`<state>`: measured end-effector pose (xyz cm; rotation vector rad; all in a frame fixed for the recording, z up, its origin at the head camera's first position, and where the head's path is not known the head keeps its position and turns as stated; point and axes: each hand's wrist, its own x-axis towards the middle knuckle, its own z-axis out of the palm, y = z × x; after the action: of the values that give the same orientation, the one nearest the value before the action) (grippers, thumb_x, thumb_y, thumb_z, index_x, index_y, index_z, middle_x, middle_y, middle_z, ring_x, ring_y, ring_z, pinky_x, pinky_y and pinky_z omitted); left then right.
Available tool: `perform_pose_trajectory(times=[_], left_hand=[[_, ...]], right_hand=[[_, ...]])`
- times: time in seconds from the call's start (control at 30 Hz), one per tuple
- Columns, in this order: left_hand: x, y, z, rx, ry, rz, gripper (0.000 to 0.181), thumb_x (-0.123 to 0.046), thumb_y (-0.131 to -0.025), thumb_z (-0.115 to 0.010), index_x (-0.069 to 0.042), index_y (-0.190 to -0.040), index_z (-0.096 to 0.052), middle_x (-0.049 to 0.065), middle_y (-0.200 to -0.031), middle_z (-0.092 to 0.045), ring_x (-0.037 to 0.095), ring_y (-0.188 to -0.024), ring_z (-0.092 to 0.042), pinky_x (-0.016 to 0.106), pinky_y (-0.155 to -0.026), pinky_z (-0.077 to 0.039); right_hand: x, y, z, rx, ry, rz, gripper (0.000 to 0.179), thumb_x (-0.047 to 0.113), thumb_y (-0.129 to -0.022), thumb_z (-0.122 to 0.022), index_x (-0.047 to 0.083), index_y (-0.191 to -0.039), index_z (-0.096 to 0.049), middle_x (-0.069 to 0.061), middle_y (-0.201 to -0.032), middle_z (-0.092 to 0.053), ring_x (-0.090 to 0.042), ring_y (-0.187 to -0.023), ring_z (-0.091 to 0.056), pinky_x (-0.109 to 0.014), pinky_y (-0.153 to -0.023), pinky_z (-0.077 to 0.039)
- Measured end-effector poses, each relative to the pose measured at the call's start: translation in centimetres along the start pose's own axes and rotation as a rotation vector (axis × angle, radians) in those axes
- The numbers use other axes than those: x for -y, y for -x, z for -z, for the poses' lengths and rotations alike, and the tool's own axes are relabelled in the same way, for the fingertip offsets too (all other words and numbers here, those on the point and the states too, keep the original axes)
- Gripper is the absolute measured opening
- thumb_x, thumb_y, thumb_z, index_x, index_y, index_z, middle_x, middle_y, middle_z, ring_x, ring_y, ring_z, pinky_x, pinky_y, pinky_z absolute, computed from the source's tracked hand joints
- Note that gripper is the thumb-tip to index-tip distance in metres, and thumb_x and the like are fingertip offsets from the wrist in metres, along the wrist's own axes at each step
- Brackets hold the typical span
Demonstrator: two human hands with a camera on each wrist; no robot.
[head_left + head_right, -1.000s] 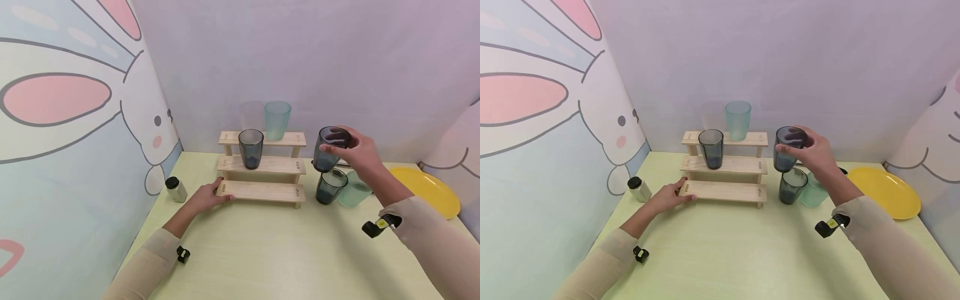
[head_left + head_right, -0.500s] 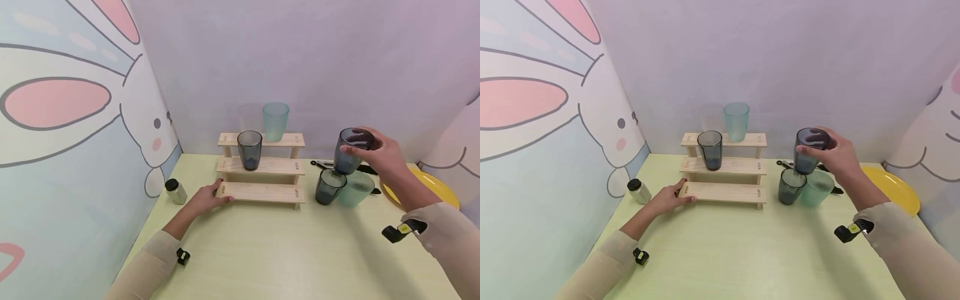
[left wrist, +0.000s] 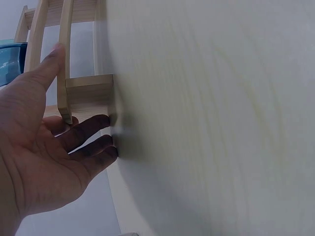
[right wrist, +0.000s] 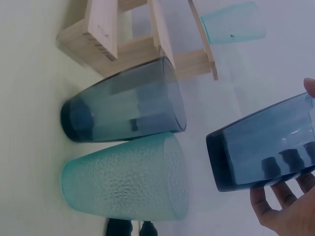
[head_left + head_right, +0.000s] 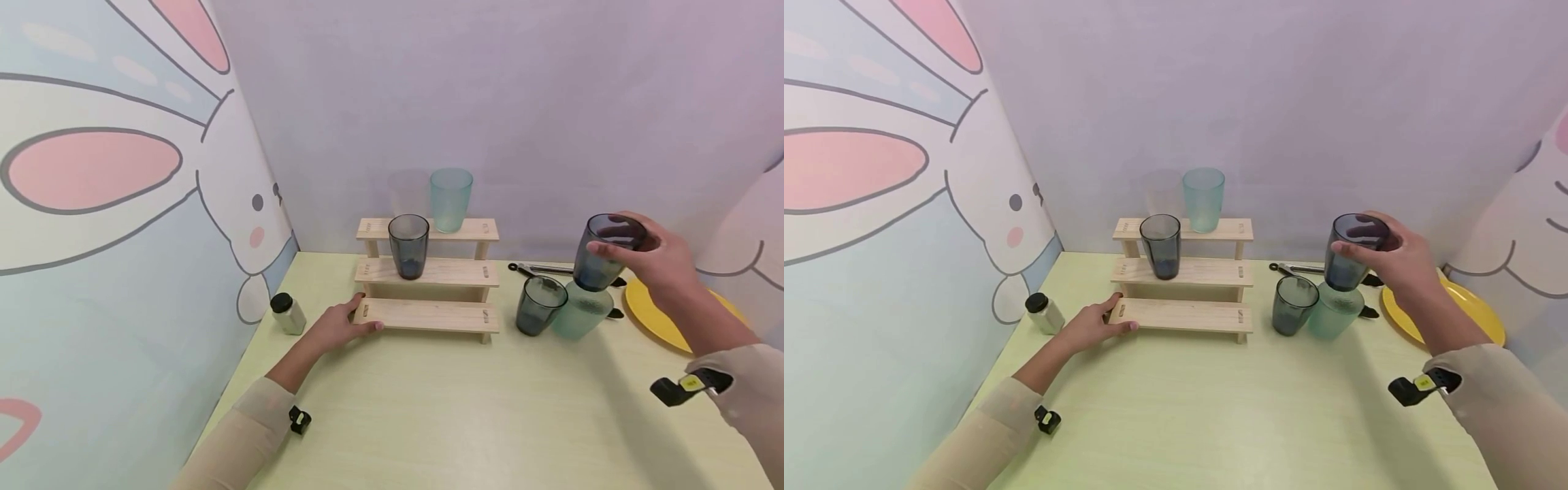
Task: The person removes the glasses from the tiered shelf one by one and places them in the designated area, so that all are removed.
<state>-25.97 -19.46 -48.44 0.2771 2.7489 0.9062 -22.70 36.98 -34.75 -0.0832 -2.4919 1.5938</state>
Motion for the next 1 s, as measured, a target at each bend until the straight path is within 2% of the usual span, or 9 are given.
perform_pose_trajectory(times=[0.13,0.37,0.63,0.8,1.0], left_hand=[[-0.1,0.0,0.0,0.000,-0.002,0.002,0.117,-0.076,-0.090,-0.078,-0.008,-0.174,-0.032,0.030,-0.165,-0.053,0.032,-0.124,-0.066,0.051,-0.101,-0.056],[-0.3,0.2,0.1,0.001,0.005,0.000,0.116,-0.073,-0.091,-0.079,-0.006,-0.174,-0.033,0.031,-0.163,-0.054,0.035,-0.132,-0.066,0.053,-0.104,-0.056],[-0.2,0.2,0.1,0.001,0.001,0.011,0.116,-0.074,-0.091,-0.079,-0.008,-0.174,-0.032,0.029,-0.165,-0.053,0.032,-0.127,-0.065,0.050,-0.101,-0.056],[-0.1,0.1,0.1,0.002,-0.008,0.015,0.116,-0.075,-0.091,-0.078,-0.009,-0.174,-0.032,0.028,-0.166,-0.052,0.032,-0.126,-0.065,0.049,-0.100,-0.056],[0.0,0.1,0.1,0.005,-0.008,0.018,0.117,-0.076,-0.090,-0.078,-0.010,-0.175,-0.032,0.028,-0.167,-0.051,0.032,-0.127,-0.064,0.049,-0.100,-0.055]], right_hand=[[-0.4,0.2,0.9,-0.017,-0.018,-0.014,0.060,0.018,-0.101,-0.084,0.034,-0.154,-0.061,0.040,-0.106,-0.071,0.011,-0.103,-0.060,-0.009,-0.079,-0.045],[-1.2,0.6,2.5,-0.038,-0.018,-0.061,0.059,0.021,-0.102,-0.083,0.039,-0.153,-0.060,0.041,-0.104,-0.069,0.012,-0.101,-0.058,-0.007,-0.078,-0.044],[-2.5,1.0,3.5,-0.087,0.027,-0.066,0.061,0.026,-0.101,-0.084,0.043,-0.154,-0.057,0.040,-0.106,-0.063,0.013,-0.101,-0.054,-0.003,-0.077,-0.043],[-3.6,1.2,3.8,-0.072,-0.037,-0.077,0.060,0.019,-0.102,-0.082,0.040,-0.153,-0.058,0.038,-0.106,-0.066,0.014,-0.100,-0.058,-0.003,-0.077,-0.046],[-4.8,1.6,4.0,-0.054,-0.162,-0.078,0.059,0.013,-0.103,-0.080,0.035,-0.154,-0.058,0.028,-0.116,-0.064,0.013,-0.100,-0.060,-0.004,-0.077,-0.049]])
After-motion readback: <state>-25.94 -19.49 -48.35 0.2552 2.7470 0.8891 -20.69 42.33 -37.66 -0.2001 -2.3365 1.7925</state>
